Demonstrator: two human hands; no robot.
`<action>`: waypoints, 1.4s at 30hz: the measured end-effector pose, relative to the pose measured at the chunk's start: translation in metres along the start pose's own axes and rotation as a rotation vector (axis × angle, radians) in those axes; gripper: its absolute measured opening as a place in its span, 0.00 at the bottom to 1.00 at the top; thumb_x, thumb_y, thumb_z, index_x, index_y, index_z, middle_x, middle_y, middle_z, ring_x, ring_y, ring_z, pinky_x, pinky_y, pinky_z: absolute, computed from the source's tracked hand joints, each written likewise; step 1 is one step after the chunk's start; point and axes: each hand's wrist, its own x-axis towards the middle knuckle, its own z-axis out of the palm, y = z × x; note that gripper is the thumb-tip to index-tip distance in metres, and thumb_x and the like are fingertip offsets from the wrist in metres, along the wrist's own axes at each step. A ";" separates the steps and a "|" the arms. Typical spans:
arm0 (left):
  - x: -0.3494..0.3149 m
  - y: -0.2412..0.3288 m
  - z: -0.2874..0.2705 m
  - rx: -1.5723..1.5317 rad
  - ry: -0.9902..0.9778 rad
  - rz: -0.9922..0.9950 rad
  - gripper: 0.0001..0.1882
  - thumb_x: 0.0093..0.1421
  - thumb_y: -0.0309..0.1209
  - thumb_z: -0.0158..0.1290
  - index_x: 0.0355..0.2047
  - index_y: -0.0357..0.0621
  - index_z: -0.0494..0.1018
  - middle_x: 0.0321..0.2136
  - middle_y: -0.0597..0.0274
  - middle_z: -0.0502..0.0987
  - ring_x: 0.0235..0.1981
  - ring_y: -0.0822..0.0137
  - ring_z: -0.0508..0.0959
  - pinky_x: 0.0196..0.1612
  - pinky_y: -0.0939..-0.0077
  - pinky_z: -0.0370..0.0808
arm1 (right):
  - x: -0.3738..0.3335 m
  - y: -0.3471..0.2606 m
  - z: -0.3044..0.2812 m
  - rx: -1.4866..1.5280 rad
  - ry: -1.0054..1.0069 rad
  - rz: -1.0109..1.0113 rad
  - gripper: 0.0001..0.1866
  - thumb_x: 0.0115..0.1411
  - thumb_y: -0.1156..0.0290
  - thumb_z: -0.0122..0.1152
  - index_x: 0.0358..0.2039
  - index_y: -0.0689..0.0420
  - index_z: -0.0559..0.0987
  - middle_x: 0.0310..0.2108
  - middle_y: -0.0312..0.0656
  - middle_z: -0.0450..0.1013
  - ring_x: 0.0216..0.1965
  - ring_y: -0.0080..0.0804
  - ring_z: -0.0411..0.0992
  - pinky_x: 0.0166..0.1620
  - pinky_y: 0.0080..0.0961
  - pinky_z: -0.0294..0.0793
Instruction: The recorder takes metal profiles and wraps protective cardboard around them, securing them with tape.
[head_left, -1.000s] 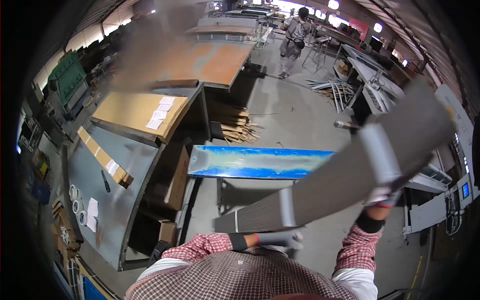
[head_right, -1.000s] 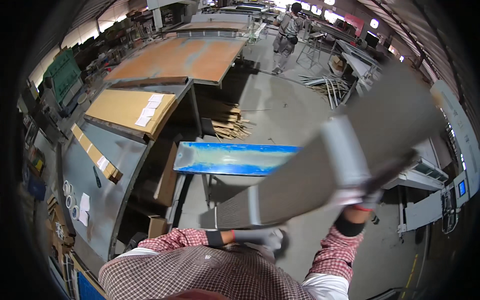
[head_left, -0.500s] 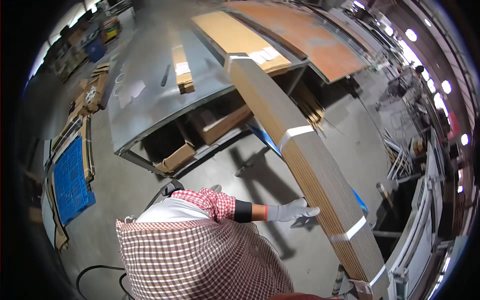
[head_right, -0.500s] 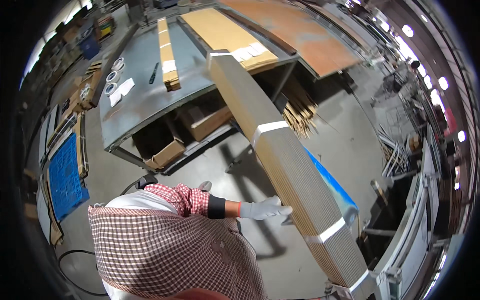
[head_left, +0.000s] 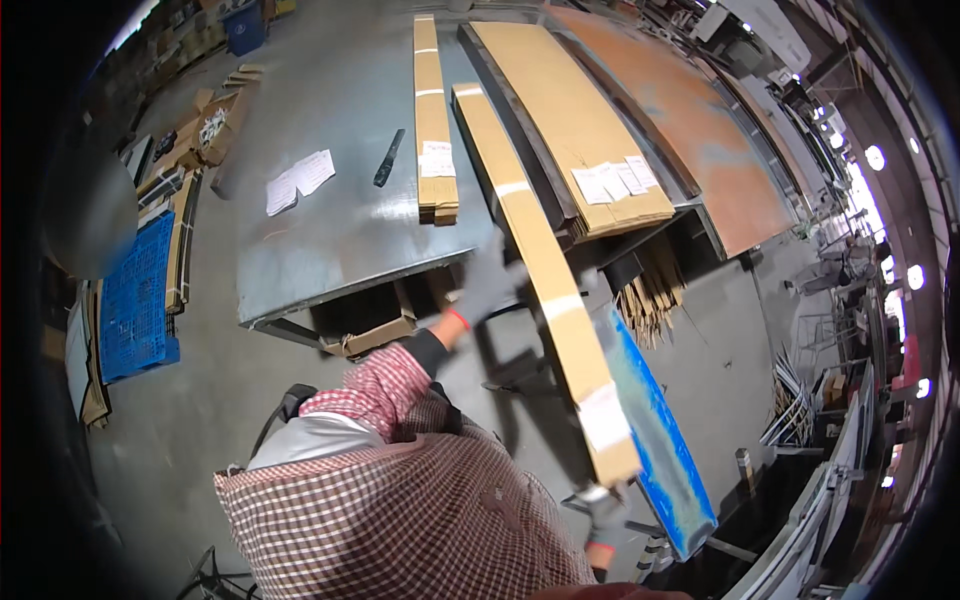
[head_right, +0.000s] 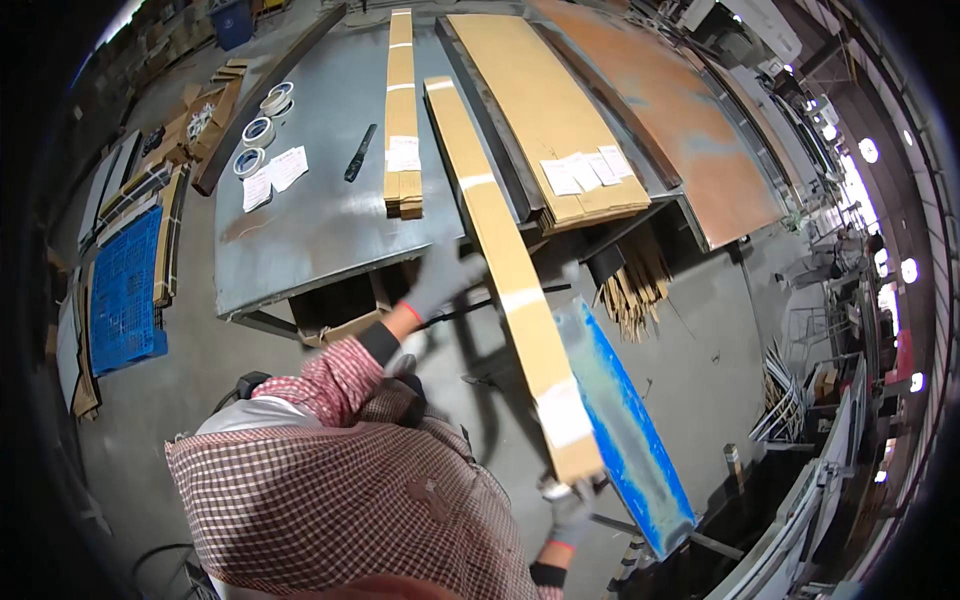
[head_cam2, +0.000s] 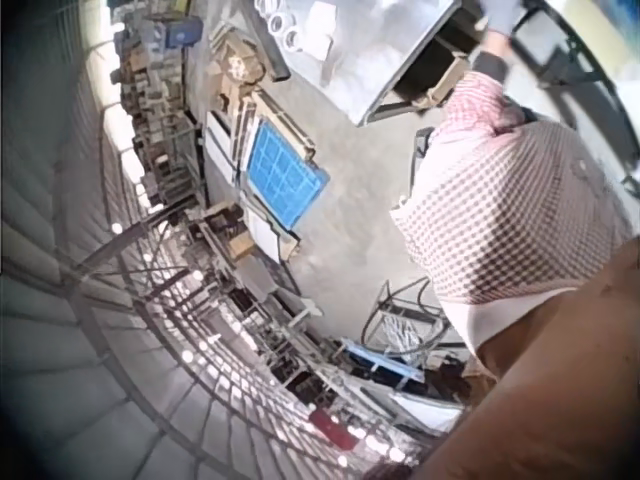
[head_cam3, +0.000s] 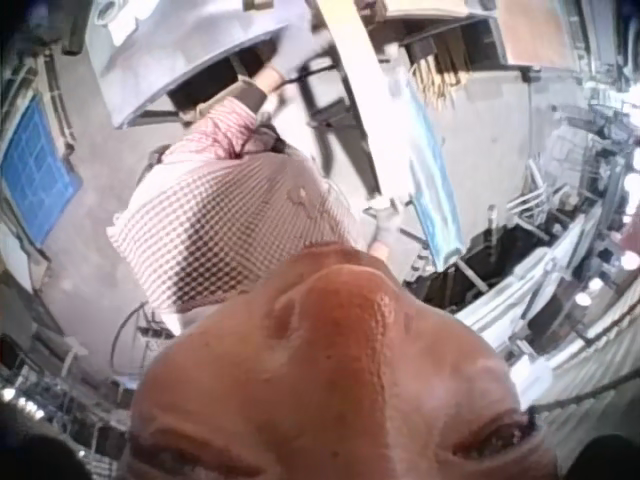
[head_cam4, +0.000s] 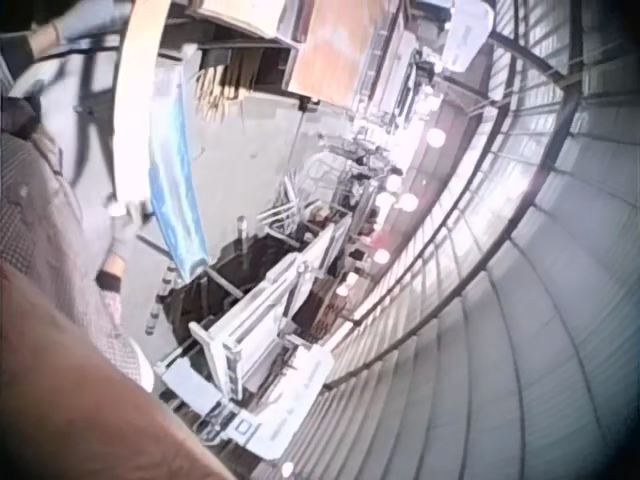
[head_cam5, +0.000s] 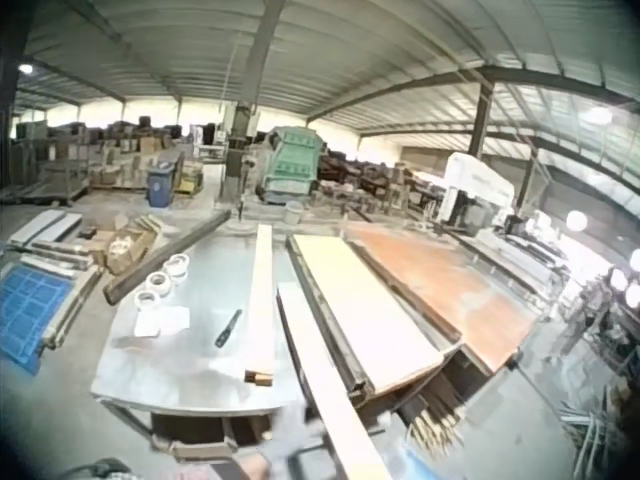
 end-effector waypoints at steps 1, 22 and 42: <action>0.032 -0.017 -0.031 0.306 0.221 -0.053 0.52 0.48 0.53 0.60 0.66 0.39 0.49 0.59 0.32 0.58 0.56 0.36 0.66 0.55 0.58 0.68 | 0.034 0.033 0.013 0.007 0.014 0.117 0.24 0.59 0.65 0.56 0.54 0.62 0.68 0.49 0.47 0.71 0.45 0.46 0.72 0.49 0.49 0.72; 0.179 -0.127 -0.035 0.425 0.513 -0.155 0.40 0.51 0.39 0.58 0.62 0.40 0.56 0.57 0.29 0.55 0.52 0.32 0.66 0.53 0.50 0.69 | 0.305 0.019 0.326 -0.620 -0.557 0.127 0.17 0.56 0.79 0.54 0.47 0.57 0.71 0.34 0.43 0.77 0.20 0.20 0.68 0.21 0.15 0.68; 0.195 0.015 0.060 0.766 0.301 -0.332 0.35 0.51 0.63 0.52 0.50 0.52 0.74 0.53 0.55 0.71 0.58 0.55 0.66 0.58 0.39 0.56 | 0.462 -0.121 0.057 -1.423 -0.409 0.202 0.23 0.47 0.56 0.72 0.34 0.59 0.75 0.22 0.34 0.70 0.24 0.21 0.67 0.29 0.23 0.69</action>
